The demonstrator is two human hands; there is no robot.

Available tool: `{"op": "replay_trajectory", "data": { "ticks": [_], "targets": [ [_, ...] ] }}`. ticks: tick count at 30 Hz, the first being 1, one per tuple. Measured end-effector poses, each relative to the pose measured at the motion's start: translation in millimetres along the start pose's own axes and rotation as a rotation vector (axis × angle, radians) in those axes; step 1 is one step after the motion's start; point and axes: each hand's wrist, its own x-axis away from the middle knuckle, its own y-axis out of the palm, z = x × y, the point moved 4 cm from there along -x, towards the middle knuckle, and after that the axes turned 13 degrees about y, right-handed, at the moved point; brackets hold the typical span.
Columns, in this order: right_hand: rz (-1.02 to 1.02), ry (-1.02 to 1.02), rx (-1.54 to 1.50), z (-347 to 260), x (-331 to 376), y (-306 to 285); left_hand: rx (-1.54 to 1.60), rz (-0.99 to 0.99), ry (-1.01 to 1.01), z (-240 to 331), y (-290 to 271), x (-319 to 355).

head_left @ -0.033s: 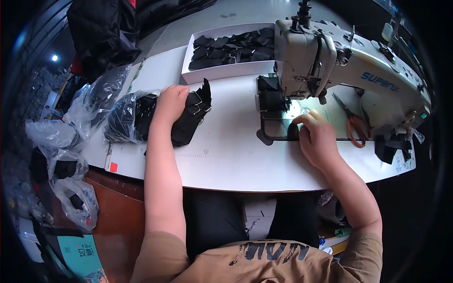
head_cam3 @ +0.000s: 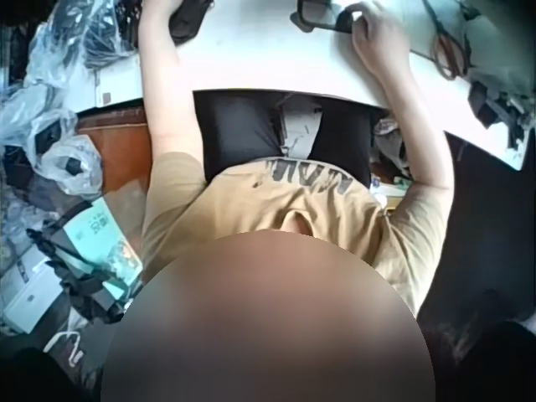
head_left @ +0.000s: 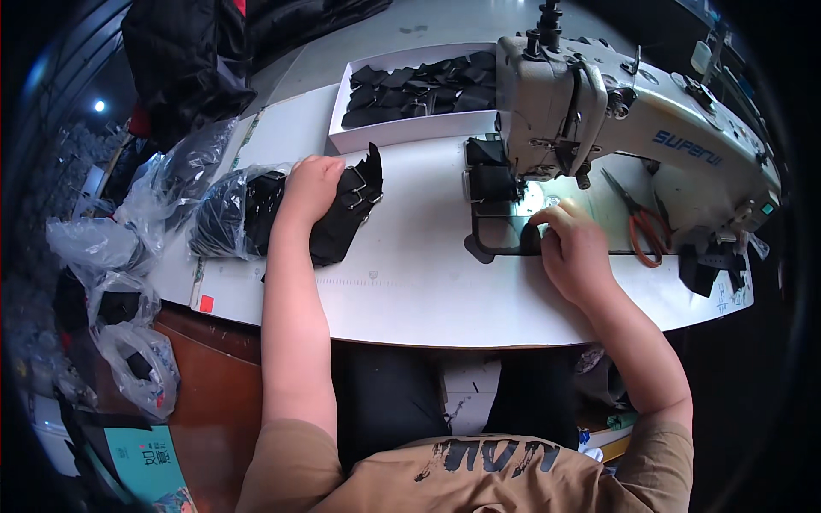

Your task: Sewing plastic buckles onto black webbing straps using an industrial sewing machine.

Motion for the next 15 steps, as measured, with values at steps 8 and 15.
{"op": "replay_trajectory", "data": {
  "ticks": [8,15],
  "targets": [
    [-0.011,0.019,0.002,0.4,0.3,0.8,0.349,-0.089,-0.113,0.2,1.5,-1.7],
    [0.010,0.010,-0.014,-0.3,2.5,0.6,0.778,0.258,-0.165,4.8,-22.7,-2.9]
  ]
}}
